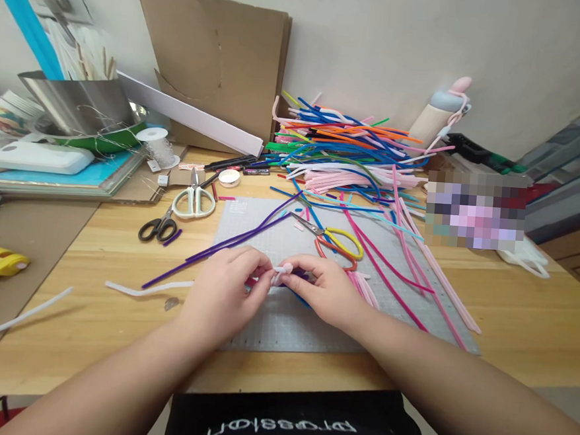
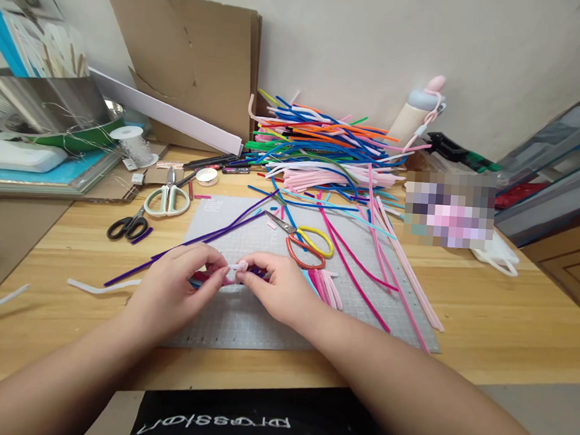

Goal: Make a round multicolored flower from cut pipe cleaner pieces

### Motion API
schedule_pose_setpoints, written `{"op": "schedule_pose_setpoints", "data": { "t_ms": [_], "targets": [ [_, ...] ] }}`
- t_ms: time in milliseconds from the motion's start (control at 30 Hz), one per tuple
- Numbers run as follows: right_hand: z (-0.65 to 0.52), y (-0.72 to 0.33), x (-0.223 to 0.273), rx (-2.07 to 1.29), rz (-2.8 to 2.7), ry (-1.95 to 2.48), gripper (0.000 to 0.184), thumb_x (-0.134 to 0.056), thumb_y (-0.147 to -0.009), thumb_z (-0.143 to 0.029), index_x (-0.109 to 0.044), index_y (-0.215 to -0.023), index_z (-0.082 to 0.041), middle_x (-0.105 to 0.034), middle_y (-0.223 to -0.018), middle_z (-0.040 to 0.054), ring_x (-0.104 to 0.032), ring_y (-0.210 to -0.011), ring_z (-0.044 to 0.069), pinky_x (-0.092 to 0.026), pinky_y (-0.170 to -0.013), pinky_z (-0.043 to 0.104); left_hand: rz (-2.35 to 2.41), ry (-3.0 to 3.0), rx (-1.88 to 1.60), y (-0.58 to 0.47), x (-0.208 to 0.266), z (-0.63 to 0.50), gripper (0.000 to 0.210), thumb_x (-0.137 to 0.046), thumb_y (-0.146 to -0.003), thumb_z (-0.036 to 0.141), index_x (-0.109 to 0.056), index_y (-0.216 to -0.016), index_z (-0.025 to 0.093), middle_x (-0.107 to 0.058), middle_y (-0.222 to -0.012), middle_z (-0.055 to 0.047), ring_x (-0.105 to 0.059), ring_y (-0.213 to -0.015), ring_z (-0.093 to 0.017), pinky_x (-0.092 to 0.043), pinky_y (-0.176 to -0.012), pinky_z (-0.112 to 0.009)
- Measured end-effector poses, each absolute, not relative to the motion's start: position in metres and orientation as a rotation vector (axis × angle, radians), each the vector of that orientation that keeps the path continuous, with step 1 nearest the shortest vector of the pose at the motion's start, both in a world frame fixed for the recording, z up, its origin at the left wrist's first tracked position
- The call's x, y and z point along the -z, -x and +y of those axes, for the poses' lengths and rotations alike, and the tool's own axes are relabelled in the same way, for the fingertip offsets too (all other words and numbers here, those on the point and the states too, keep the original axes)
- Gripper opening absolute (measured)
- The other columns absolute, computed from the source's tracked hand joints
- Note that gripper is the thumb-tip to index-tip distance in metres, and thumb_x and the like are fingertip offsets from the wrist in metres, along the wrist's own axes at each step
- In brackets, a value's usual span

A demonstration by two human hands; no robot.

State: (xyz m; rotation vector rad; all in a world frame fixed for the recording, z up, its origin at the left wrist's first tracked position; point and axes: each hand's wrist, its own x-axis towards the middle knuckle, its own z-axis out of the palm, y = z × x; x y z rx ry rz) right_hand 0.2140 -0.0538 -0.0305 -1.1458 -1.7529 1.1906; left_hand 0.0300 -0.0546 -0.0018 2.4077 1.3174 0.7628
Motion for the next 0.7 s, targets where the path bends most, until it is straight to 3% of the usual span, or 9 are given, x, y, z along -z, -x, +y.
{"op": "schedule_pose_setpoints", "data": {
  "t_ms": [700],
  "targets": [
    [-0.0546, -0.2141, 0.0278, -1.048, -1.871, 1.111, 0.01, -0.057, -0.084, -0.023, -0.066, -0.087, -0.02, -0.069, -0.085, 0.0016, -0.062, -0.081, 0.015, -0.047, -0.073, 0.026, 1.38, -2.497, -0.752, -0.0338, 0.001, -0.0581, 0.011, -0.051, -0.08, 0.02, -0.053, -0.069, 0.018, -0.057, -0.065, 0.0, -0.051, -0.062, -0.014, -0.039, -0.061, -0.029]
  ]
}}
